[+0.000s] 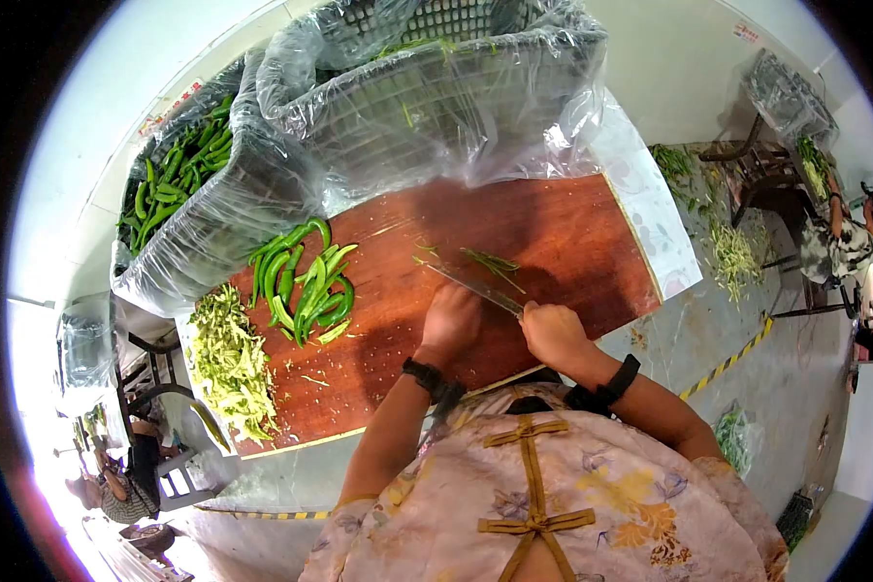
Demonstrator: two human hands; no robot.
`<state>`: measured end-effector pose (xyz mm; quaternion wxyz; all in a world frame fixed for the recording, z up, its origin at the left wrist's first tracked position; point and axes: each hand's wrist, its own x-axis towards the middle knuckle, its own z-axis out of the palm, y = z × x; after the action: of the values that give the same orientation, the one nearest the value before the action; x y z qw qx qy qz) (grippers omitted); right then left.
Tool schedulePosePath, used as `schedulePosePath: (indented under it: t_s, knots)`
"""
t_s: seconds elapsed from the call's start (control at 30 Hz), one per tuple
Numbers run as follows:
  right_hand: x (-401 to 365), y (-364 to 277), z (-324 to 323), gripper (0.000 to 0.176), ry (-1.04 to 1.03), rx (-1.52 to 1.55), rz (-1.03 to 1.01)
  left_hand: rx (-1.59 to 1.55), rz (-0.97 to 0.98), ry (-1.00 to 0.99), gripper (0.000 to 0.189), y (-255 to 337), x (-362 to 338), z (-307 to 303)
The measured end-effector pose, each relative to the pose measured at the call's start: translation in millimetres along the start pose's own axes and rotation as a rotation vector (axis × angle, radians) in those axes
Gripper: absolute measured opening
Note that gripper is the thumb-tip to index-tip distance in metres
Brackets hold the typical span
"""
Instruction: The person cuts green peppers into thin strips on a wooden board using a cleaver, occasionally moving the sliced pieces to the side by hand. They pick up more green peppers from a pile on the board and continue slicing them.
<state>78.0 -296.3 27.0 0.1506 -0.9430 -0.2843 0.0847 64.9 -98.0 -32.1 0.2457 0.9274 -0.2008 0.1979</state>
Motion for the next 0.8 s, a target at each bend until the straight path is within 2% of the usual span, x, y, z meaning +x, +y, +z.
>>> schedulePosePath:
  t_s: [0.27,0.33,0.4,0.43,0.47,0.6,0.67,0.8]
  knots:
    - [33,-12,18,0.01,0.049,0.003,-0.025,-0.021,-0.039,-0.09,0.031,-5,-7,1]
    - [46,-13,14,0.013,0.146,0.037,-0.101,-0.032,-0.03,-0.031,0.025,-5,-5,4]
    - [58,-10,11,0.016,0.104,-0.008,-0.072,-0.043,-0.021,0.031,0.02,-5,-4,4]
    - [61,-7,11,0.019,0.059,-0.055,-0.035,-0.038,-0.027,0.009,0.025,-4,-3,2]
    - [61,-3,14,0.023,0.131,-0.071,-0.04,-0.035,-0.034,-0.012,0.031,-3,-3,0]
    - [37,-4,-6,0.022,0.052,0.009,-0.056,-0.026,-0.038,0.0,0.033,-2,-3,0]
    - [23,-4,-2,0.022,0.015,0.001,-0.034,-0.019,0.009,0.042,0.024,2,1,-6]
    - [4,-4,-4,0.021,-0.013,-0.002,-0.025,-0.019,0.008,-0.006,0.024,4,2,-9]
